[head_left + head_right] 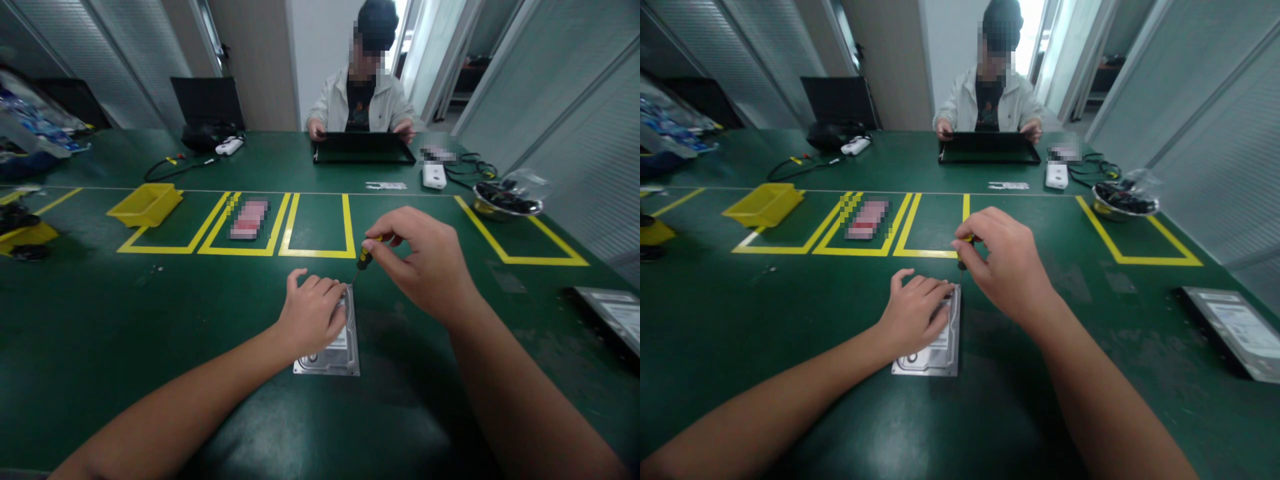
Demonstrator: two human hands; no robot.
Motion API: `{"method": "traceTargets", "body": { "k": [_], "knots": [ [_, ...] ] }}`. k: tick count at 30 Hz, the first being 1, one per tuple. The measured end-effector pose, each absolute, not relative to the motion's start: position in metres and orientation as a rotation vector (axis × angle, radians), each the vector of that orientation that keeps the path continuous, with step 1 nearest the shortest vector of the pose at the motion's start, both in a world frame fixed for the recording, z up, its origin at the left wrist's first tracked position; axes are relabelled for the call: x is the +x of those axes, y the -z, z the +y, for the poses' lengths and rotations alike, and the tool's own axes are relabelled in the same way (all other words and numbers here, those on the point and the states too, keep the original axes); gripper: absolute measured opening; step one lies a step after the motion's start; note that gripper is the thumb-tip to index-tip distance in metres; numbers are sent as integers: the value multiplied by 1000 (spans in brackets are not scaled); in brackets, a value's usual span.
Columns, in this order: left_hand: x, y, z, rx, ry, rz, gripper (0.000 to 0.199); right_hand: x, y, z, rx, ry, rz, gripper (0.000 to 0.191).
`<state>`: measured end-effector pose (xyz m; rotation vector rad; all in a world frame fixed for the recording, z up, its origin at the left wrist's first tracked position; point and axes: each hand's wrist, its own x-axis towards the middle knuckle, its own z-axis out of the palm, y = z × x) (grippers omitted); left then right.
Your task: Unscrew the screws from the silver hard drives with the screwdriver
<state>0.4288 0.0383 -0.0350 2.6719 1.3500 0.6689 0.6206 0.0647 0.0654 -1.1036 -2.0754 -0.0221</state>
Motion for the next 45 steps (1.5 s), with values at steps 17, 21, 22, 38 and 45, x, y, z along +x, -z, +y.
{"method": "traceTargets", "body": {
  "k": [17, 21, 22, 38, 45],
  "knots": [
    [429, 35, 38, 2665, -666, 1350, 32, 622, -69, 64, -1070, -18, -2126, 12],
    [428, 35, 38, 2662, -665, 1343, 33, 625, -68, 65, -1030, -8, -2164, 18],
    [428, 35, 38, 2661, -669, 1341, 33, 626, -67, 65, -1022, -5, -2170, 19],
    [429, 33, 38, 2663, -686, 1332, 33, 629, -70, 63, -1043, -123, -2190, 30],
    [429, 34, 38, 2663, -678, 1336, 33, 630, -69, 64, -1013, -134, -2197, 31]
  ]
}}
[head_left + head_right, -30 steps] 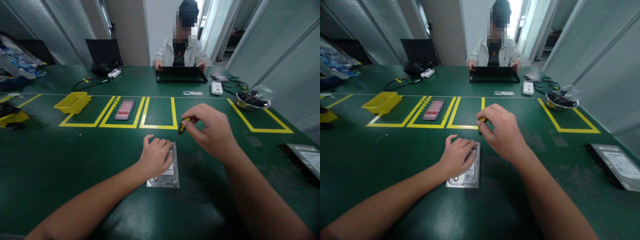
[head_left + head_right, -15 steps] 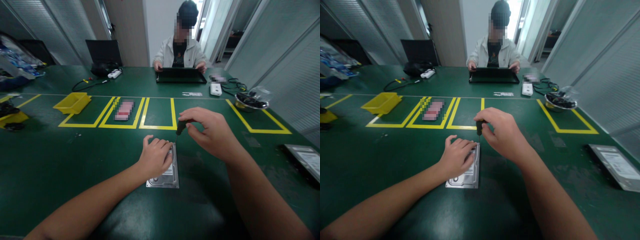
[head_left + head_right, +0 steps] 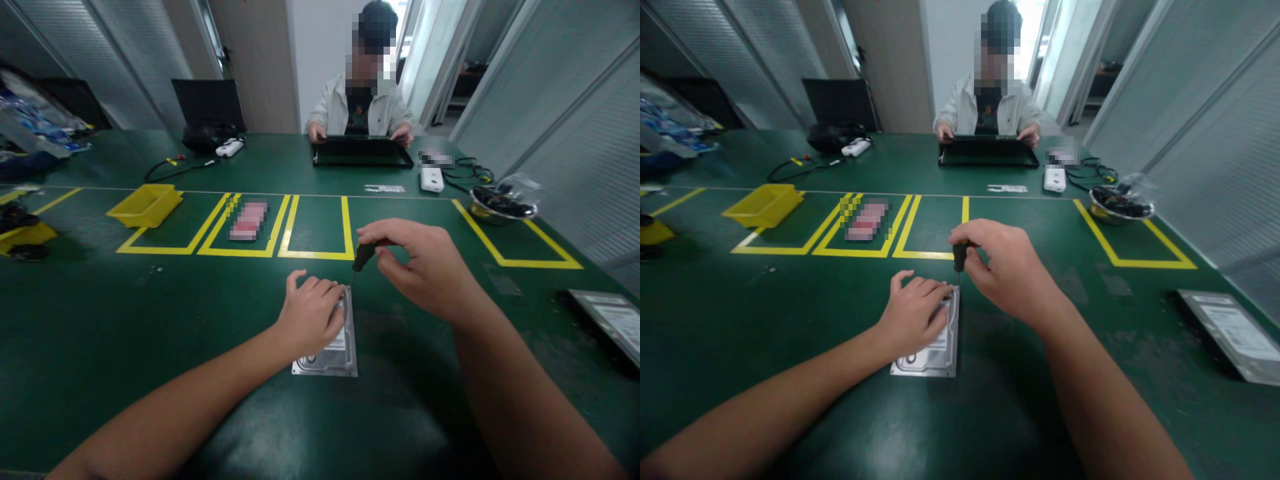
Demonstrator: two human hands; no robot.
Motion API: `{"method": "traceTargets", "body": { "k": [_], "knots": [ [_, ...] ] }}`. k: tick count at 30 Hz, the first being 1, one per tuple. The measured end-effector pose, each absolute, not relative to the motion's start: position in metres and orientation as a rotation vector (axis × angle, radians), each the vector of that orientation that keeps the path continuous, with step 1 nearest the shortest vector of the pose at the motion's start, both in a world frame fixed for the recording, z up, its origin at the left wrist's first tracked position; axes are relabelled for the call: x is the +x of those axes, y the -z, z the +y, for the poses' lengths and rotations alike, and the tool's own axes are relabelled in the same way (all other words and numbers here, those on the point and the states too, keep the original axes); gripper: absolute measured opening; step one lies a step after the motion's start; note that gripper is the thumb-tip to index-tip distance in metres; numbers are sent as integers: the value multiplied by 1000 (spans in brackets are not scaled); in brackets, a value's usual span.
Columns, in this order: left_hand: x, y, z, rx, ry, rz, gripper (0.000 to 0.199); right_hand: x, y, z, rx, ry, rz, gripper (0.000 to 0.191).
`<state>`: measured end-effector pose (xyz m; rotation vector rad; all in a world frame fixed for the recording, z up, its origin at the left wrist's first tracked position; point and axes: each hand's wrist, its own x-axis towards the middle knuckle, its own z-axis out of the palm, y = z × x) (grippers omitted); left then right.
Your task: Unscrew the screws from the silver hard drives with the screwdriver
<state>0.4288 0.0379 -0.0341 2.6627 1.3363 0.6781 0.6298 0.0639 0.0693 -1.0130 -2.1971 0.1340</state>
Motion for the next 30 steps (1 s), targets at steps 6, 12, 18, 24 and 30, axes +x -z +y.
{"method": "traceTargets", "body": {
  "k": [6, 12, 18, 24, 30],
  "knots": [
    [429, 34, 38, 2661, -673, 1337, 33, 630, -70, 64, -985, -121, -2224, 30],
    [428, 34, 38, 2661, -678, 1333, 33, 629, -69, 64, -1000, -78, -2208, 26],
    [429, 33, 38, 2659, -683, 1335, 33, 627, -70, 63, -1045, -62, -2199, 21],
    [429, 33, 38, 2662, -665, 1338, 33, 626, -68, 63, -1059, -31, -2191, 23],
    [429, 34, 38, 2668, -684, 1330, 33, 626, -66, 65, -1064, 21, -2184, 21]
  ]
}}
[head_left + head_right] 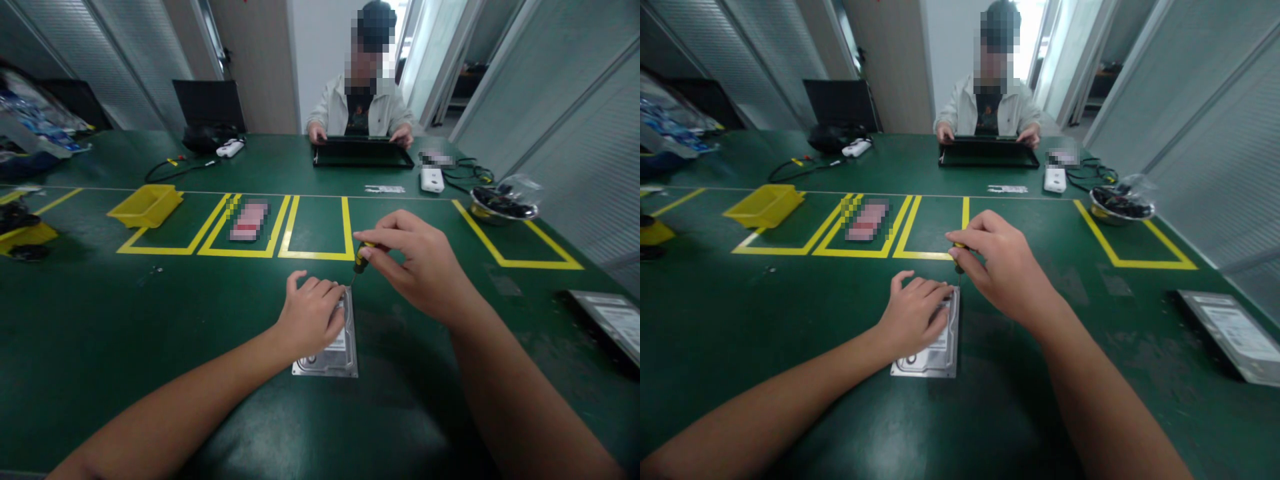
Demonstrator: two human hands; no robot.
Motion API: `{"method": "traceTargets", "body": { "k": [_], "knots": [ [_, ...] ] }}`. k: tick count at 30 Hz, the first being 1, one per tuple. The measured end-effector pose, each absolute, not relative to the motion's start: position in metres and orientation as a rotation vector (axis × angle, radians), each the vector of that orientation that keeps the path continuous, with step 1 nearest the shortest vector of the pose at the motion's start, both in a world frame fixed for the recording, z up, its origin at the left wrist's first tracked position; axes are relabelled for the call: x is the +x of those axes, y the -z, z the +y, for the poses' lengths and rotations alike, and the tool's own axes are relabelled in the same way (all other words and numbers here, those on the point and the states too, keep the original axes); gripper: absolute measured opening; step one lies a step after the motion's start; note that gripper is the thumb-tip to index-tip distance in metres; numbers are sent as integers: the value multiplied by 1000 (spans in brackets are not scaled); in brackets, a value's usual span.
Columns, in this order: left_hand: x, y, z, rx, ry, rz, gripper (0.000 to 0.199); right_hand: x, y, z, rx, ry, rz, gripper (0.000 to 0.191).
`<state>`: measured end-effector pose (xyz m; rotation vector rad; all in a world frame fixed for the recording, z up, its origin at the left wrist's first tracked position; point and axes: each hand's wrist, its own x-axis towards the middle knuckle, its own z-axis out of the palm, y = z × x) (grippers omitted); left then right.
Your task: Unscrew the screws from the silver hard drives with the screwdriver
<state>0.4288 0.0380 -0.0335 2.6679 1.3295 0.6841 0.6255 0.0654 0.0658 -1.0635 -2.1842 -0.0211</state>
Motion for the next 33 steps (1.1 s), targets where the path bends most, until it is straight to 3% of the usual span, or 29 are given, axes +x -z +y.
{"method": "traceTargets", "body": {
  "k": [13, 22, 33],
  "knots": [
    [429, 33, 38, 2656, -673, 1345, 33, 626, -72, 62, -944, -153, -2233, 27],
    [429, 34, 38, 2654, -671, 1339, 33, 627, -69, 63, -1020, -58, -2213, 34],
    [428, 34, 38, 2659, -655, 1340, 33, 626, -68, 64, -1098, 22, -2211, 21]
  ]
}}
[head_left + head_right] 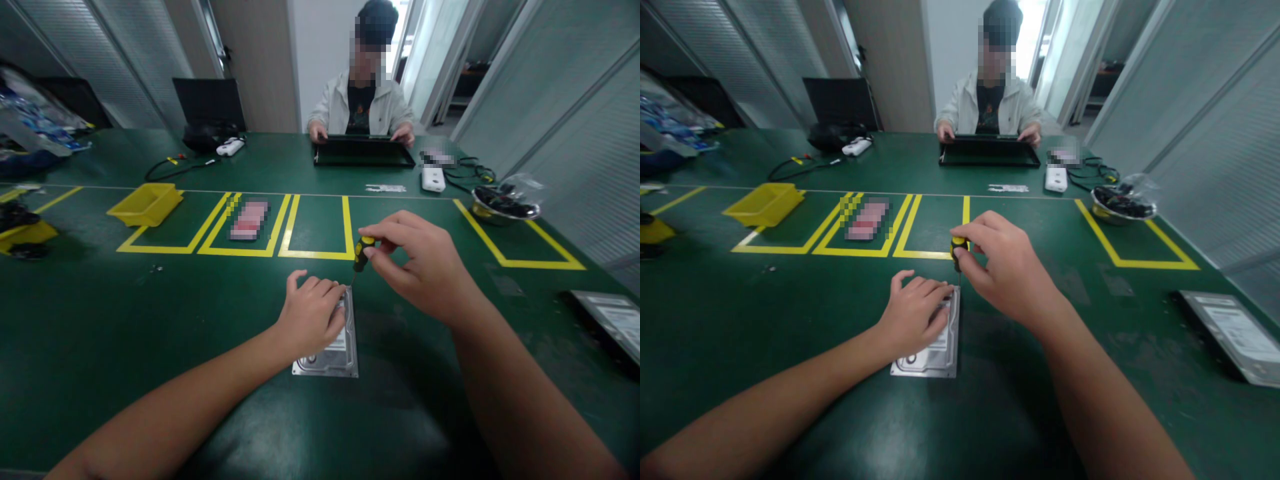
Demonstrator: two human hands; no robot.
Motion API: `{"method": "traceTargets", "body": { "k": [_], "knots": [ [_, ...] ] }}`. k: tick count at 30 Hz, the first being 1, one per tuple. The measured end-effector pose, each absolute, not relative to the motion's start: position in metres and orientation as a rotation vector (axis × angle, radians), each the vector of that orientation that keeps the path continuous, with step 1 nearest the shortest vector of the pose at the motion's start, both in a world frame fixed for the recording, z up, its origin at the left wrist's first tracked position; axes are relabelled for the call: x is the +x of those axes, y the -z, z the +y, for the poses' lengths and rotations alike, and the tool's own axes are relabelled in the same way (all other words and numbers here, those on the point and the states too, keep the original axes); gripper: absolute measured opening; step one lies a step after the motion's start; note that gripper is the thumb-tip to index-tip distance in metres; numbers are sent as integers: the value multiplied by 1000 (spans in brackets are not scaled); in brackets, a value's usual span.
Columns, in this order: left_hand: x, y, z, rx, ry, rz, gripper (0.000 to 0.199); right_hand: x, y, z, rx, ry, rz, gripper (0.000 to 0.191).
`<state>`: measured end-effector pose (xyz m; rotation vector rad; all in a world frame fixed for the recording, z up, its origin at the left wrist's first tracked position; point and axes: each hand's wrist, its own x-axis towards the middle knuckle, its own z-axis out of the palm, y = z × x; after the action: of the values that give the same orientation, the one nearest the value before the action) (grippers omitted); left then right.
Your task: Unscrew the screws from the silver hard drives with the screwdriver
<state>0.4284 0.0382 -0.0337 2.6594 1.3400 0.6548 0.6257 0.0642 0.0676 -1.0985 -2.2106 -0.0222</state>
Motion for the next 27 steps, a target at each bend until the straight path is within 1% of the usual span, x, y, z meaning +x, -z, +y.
{"method": "traceTargets", "body": {
  "k": [12, 18, 27],
  "knots": [
    [428, 35, 38, 2667, -652, 1344, 32, 625, -66, 66, -1158, 79, -2153, 14],
    [428, 34, 38, 2674, -673, 1346, 32, 625, -68, 65, -1137, 81, -2163, 15],
    [428, 36, 38, 2672, -660, 1348, 32, 627, -70, 62, -1070, -10, -2218, 23]
  ]
}}
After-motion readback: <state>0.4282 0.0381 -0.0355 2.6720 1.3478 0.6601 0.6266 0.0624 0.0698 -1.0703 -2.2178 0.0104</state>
